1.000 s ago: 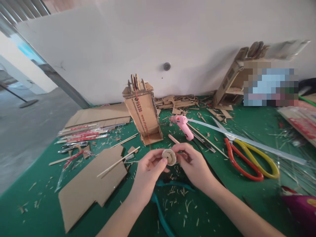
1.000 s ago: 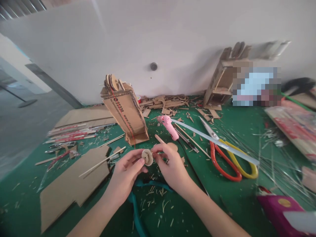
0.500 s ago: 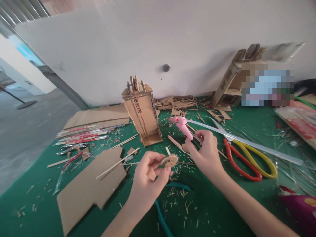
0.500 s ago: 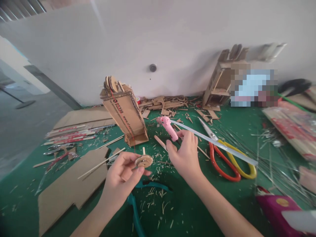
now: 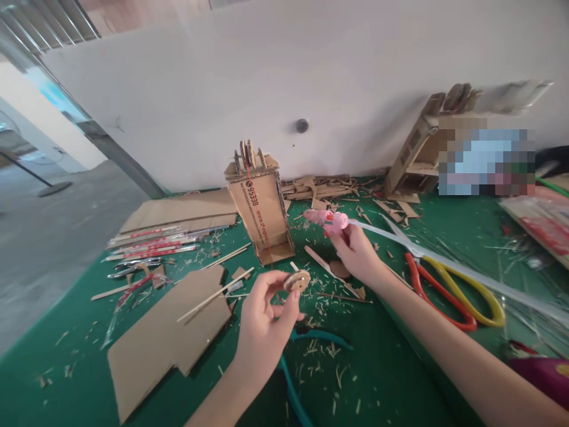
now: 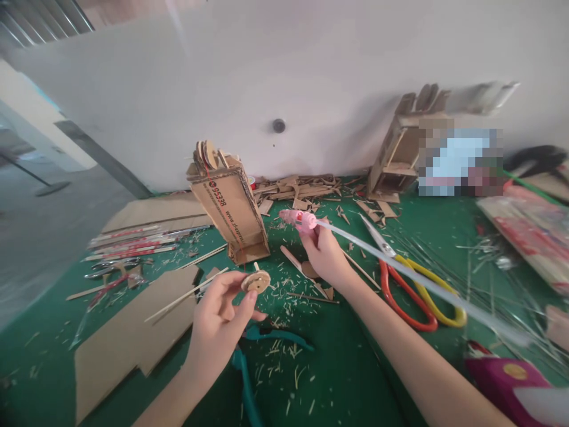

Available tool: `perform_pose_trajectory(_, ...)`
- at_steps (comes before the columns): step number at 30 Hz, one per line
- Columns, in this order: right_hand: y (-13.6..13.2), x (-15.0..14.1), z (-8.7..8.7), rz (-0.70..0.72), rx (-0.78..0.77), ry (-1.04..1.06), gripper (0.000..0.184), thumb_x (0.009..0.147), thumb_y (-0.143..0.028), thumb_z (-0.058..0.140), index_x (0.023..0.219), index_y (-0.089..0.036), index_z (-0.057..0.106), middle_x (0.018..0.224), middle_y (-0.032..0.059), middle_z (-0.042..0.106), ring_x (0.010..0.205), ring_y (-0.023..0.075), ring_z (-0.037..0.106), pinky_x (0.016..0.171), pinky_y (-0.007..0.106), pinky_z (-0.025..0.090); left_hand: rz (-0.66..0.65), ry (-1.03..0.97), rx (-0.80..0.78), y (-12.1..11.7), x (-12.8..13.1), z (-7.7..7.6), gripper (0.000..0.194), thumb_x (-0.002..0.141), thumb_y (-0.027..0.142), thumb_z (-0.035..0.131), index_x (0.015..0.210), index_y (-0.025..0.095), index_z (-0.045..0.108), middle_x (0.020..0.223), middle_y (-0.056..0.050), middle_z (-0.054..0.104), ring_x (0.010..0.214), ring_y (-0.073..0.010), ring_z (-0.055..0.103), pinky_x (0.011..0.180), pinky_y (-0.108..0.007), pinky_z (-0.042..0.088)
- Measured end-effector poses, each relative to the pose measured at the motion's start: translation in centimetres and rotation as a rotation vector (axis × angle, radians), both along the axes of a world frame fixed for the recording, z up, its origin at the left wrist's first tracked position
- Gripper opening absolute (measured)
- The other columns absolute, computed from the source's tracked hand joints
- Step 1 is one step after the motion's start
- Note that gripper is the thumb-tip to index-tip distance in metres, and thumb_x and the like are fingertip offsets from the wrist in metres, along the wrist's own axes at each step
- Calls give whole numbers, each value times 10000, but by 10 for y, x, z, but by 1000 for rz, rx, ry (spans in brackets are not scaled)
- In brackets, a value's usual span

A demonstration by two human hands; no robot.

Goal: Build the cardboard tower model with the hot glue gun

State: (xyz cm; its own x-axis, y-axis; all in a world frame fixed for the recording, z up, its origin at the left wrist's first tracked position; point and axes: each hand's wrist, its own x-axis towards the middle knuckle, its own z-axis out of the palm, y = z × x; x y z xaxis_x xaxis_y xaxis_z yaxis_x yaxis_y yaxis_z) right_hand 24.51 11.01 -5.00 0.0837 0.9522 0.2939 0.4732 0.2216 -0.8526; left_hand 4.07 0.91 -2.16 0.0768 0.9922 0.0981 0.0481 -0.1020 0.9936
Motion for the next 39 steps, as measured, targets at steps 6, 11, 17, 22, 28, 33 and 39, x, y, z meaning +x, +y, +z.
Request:
perform_pose_trajectory(6, -46, 1, 33, 127, -43, 317, 229, 899, -390, 476, 1061, -230, 496, 976, 76, 666, 640, 172, 632, 412, 252, 435, 119, 70, -11, 6, -4, 0, 246, 853, 345, 600, 1052, 205, 566, 1018, -61, 596, 938, -215, 616, 589, -321, 649)
perform_pose_trajectory(11, -88, 0, 35, 188, -162, 385, 259, 833, -364, 626, 1018, -209, 533, 756, 14, 678, 410, 94, 492, 384, 241, 419, 168, 78, -53, 9, -7, 2, 285, 854, 384, 594, 1063, 192, 565, 1035, -83, 613, 930, -224, 622, 599, -325, 638)
perform_pose_trajectory(17, -105, 0, 17, 245, -129, 139, 191, 850, -365, 587, 783, -190, 623, 557, -12, 579, 406, 105, 466, 366, 236, 382, 157, 103, -23, 11, -6, 2, 273, 854, 372, 593, 1073, 210, 591, 1086, -87, 617, 991, -234, 601, 615, -318, 630)
perform_pose_trajectory(22, -103, -5, 17, 265, -95, 80, 188, 861, -339, 564, 743, -198, 605, 554, -21, 551, 425, 104, 462, 380, 228, 380, 154, 117, -22, 11, -6, 5, 249, 844, 352, 608, 1045, 206, 601, 1061, -82, 628, 946, -223, 610, 613, -324, 631)
perform_pose_trajectory(28, -104, -7, 18, 262, -92, 50, 197, 877, -328, 522, 737, -199, 574, 517, -41, 488, 415, 102, 447, 362, 219, 359, 134, 88, -14, 8, -7, 2, 223, 860, 335, 594, 1043, 208, 599, 1032, -69, 622, 931, -210, 607, 618, -312, 632)
perform_pose_trajectory(33, -105, -8, 20, 259, -76, 43, 224, 869, -322, 532, 674, -218, 496, 483, -61, 423, 403, 96, 405, 350, 215, 325, 116, 98, -11, 9, -6, 3, 214, 860, 329, 594, 1041, 215, 602, 1020, -62, 617, 924, -207, 608, 624, -303, 627)
perform_pose_trajectory(39, -105, -6, 19, 271, -65, 63, 177, 875, -299, 520, 718, -217, 528, 519, -51, 460, 417, 99, 429, 356, 214, 338, 129, 80, -7, 7, -6, 3, 209, 864, 334, 591, 1035, 214, 596, 1042, -68, 626, 935, -209, 611, 620, -290, 618)
